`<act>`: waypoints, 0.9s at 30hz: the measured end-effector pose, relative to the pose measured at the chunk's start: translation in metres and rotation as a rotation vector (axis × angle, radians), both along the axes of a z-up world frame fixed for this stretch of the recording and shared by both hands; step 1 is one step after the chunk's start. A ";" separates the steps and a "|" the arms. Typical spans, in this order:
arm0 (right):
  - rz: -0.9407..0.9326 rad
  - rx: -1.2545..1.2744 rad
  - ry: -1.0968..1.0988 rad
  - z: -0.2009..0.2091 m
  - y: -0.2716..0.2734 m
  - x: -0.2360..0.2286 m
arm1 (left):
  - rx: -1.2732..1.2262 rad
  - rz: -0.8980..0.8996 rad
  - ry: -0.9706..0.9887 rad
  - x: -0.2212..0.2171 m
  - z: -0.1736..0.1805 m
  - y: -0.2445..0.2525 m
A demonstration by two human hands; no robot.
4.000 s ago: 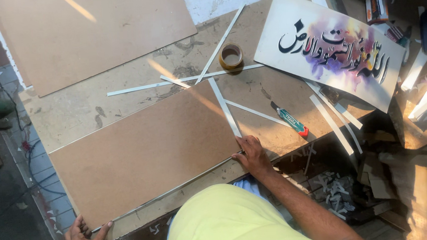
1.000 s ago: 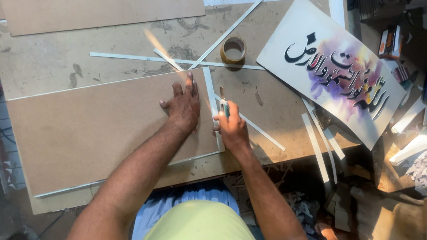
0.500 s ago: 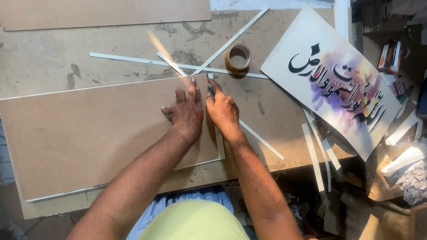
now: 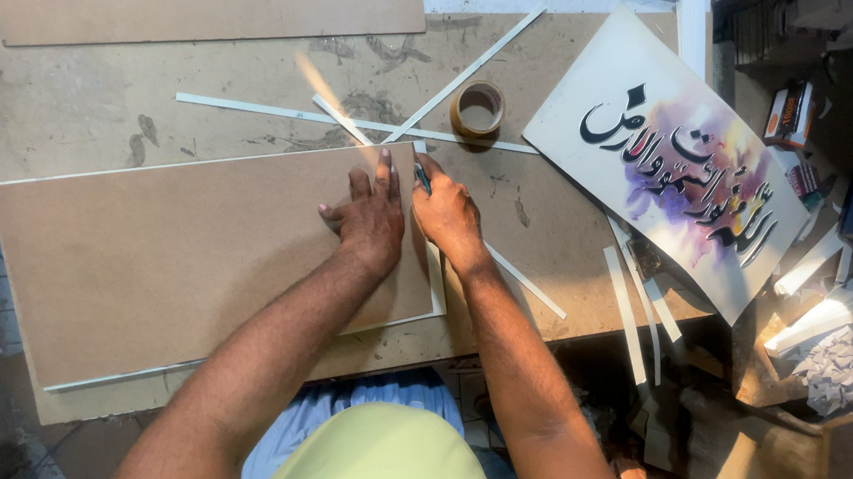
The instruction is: The person assembles a framed artwork by placing a printed calligraphy panel onto a cardboard backing, aligning white plastic strips around the edges, and trimming the strips with a utility knife. The person repeatedly flips the panel to check alignment and continues trimming excess strip length.
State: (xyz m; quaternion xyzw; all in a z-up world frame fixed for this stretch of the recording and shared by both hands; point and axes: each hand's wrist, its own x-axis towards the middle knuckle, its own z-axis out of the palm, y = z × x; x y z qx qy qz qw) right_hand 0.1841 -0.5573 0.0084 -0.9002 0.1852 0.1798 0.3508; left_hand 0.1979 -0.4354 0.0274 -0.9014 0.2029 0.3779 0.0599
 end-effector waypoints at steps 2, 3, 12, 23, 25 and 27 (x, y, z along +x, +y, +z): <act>-0.020 -0.001 0.018 -0.004 0.001 -0.014 | -0.009 0.005 0.012 0.001 0.000 0.000; -0.017 -0.007 0.036 -0.006 0.000 -0.021 | -0.013 0.007 0.002 0.002 0.001 0.001; 0.022 -0.006 0.136 -0.011 -0.001 -0.169 | -0.012 0.003 -0.026 -0.002 0.002 0.001; 0.133 -0.132 0.196 0.009 0.005 -0.260 | 0.002 -0.018 0.011 0.000 0.014 0.002; 0.220 -0.148 0.227 0.028 -0.013 -0.247 | -0.013 -0.005 0.008 -0.002 0.013 0.002; 0.187 -0.109 0.297 0.044 -0.014 -0.224 | -0.009 -0.005 0.004 0.001 0.013 0.004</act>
